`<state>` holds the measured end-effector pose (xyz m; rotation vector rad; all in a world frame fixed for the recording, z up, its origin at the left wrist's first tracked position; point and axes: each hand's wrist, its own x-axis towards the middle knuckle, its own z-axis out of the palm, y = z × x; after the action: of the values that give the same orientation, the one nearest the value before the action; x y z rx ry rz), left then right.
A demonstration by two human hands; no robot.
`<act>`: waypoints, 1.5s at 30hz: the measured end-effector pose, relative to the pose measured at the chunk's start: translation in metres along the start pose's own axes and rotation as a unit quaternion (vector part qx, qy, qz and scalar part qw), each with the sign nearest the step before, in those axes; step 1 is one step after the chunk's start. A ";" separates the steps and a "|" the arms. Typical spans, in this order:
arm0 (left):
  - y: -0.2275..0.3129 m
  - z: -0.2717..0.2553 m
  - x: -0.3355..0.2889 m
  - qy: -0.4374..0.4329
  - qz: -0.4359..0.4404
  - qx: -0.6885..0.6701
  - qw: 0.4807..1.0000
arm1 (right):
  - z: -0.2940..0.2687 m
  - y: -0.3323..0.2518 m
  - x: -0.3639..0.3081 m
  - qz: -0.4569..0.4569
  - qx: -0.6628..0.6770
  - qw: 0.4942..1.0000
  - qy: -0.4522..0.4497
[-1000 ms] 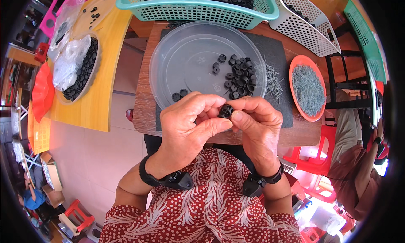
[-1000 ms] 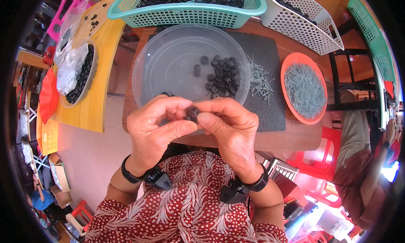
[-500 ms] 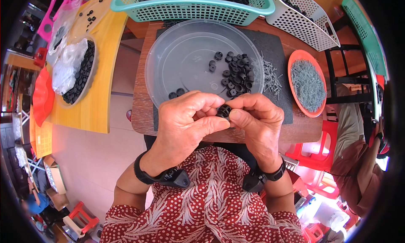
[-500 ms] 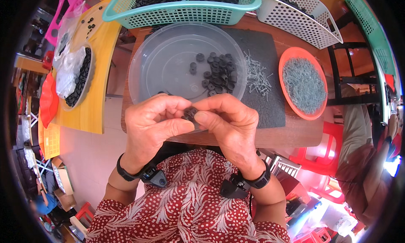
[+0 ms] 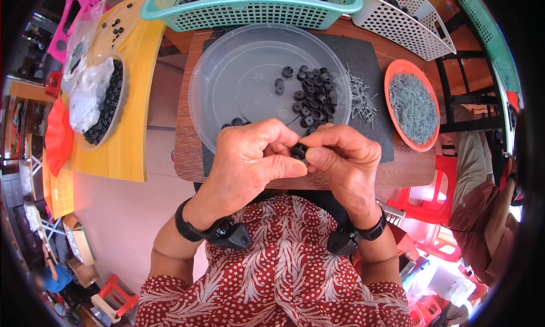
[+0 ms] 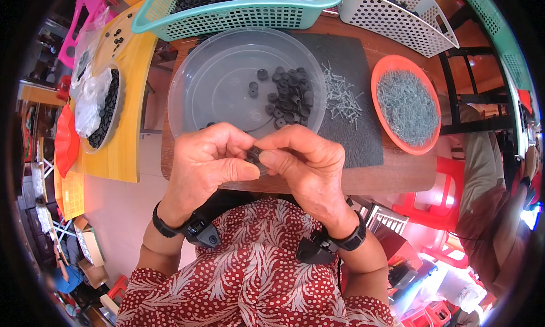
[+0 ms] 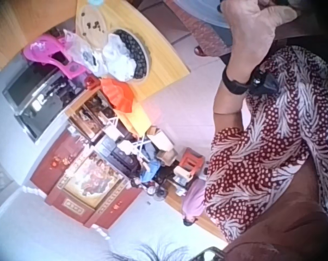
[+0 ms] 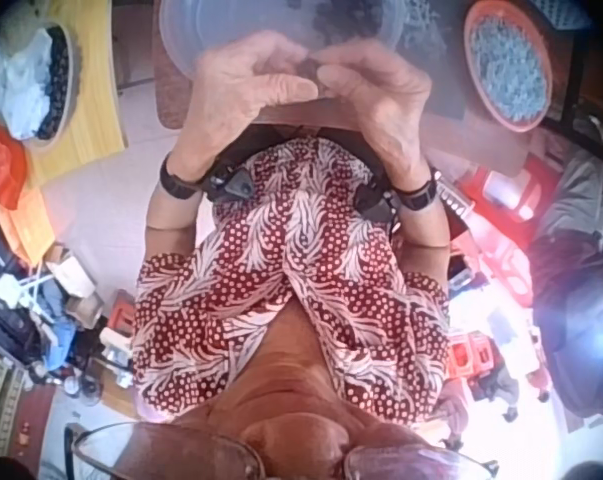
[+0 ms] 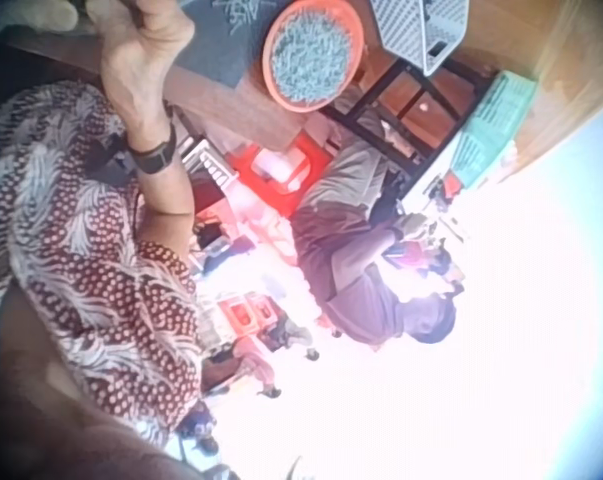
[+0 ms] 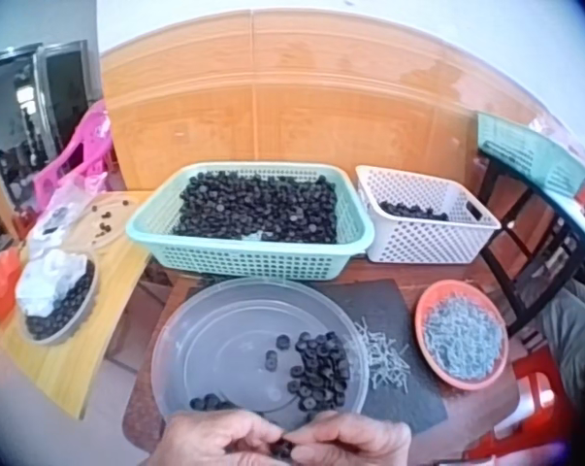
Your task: Manually inserting metal pins into black plastic circular components at a workshop table.
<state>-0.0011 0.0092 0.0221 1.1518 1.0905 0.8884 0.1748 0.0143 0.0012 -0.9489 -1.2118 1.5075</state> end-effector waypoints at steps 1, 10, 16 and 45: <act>0.000 0.000 0.001 0.000 0.000 0.000 1.000 | 0.001 -0.001 0.000 -0.001 -0.007 1.000 0.003; -0.001 -0.003 0.005 -0.038 -0.012 -0.028 0.999 | 0.000 -0.004 0.001 -0.013 -0.034 0.999 -0.008; -0.006 0.001 0.005 -0.013 0.035 -0.021 0.999 | 0.001 -0.006 0.001 -0.015 -0.031 0.999 0.002; -0.021 0.000 0.007 0.026 0.235 0.172 0.956 | 0.003 -0.004 -0.006 -0.121 -0.135 0.983 -0.035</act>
<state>0.0003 0.0113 0.0007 1.7330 1.0567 1.1252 0.1741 0.0082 0.0058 -0.8915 -1.5526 1.2128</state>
